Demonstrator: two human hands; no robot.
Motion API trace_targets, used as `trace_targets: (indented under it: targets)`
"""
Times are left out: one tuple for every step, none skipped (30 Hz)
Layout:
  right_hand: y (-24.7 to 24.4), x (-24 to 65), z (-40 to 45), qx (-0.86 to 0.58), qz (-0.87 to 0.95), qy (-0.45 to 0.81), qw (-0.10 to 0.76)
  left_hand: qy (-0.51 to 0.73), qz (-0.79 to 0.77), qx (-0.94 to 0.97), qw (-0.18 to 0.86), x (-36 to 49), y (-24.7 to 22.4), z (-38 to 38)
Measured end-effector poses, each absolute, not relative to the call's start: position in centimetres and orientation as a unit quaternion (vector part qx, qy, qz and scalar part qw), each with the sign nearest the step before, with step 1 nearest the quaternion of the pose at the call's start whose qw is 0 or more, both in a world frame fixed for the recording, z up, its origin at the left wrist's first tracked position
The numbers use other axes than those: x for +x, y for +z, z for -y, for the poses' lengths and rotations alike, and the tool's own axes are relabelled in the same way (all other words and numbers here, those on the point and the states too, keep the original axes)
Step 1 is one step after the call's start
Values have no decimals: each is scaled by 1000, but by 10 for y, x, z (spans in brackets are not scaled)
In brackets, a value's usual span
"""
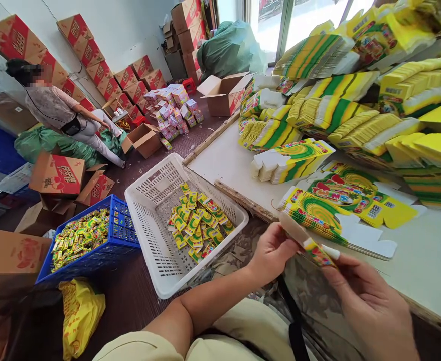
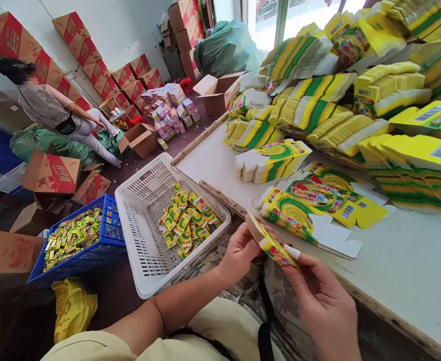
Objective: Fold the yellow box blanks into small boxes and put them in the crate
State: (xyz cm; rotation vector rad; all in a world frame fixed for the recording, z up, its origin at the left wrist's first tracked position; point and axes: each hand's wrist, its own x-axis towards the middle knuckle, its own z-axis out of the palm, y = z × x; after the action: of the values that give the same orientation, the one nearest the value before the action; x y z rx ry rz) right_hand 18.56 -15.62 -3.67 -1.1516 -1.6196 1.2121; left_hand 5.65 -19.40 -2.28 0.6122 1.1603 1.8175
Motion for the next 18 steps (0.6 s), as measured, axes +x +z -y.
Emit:
trace_targets:
  targets:
    - [-35, 190, 154, -457, 656, 451, 396, 726, -482, 246, 424, 54, -24, 195]
    - [-35, 195, 152, -447, 681, 425, 394, 718, -500, 248, 416, 52, -25, 196]
    - [-34, 201, 149, -428, 710, 399, 391, 707, -512, 255, 416, 48, -25, 198]
    - [-35, 207, 145, -409, 737, 368, 394, 694, -518, 266, 423, 43, -24, 199]
    - [-36, 213, 139, -395, 759, 326, 403, 683, -519, 280, 430, 37, -21, 201]
    - [-37, 220, 133, -386, 779, 274, 411, 675, -520, 300, 430, 31, -16, 204]
    - [-39, 226, 126, -376, 798, 215, 419, 667, -522, 325, 420, 23, -9, 207]
    - [-40, 231, 121, -366, 814, 152, 425, 660, -527, 359, 398, 16, 0, 209]
    - [-40, 234, 116, -350, 829, 100, 424, 645, -534, 404, 368, 10, 10, 211]
    - [-40, 236, 114, -325, 846, 62, 418, 616, -543, 460, 338, 6, 19, 213]
    - [-38, 235, 114, -297, 861, 42, 410, 574, -552, 518, 313, 3, 26, 214]
    - [-35, 232, 117, -265, 876, 36, 401, 518, -562, 571, 299, 2, 30, 213]
    - [-32, 228, 122, -234, 888, 37, 393, 453, -570, 617, 299, 3, 31, 212]
    - [-29, 223, 127, -211, 897, 45, 386, 386, -575, 649, 314, 6, 29, 211]
    - [-26, 217, 133, -196, 900, 52, 385, 329, -579, 665, 339, 9, 24, 209]
    - [-24, 212, 138, -206, 894, 64, 392, 292, -585, 665, 361, 13, 16, 208]
    - [-22, 207, 142, -243, 878, 93, 403, 281, -593, 655, 374, 17, 8, 207]
    - [-20, 204, 146, -297, 847, 130, 422, 296, -605, 639, 372, 21, 0, 207]
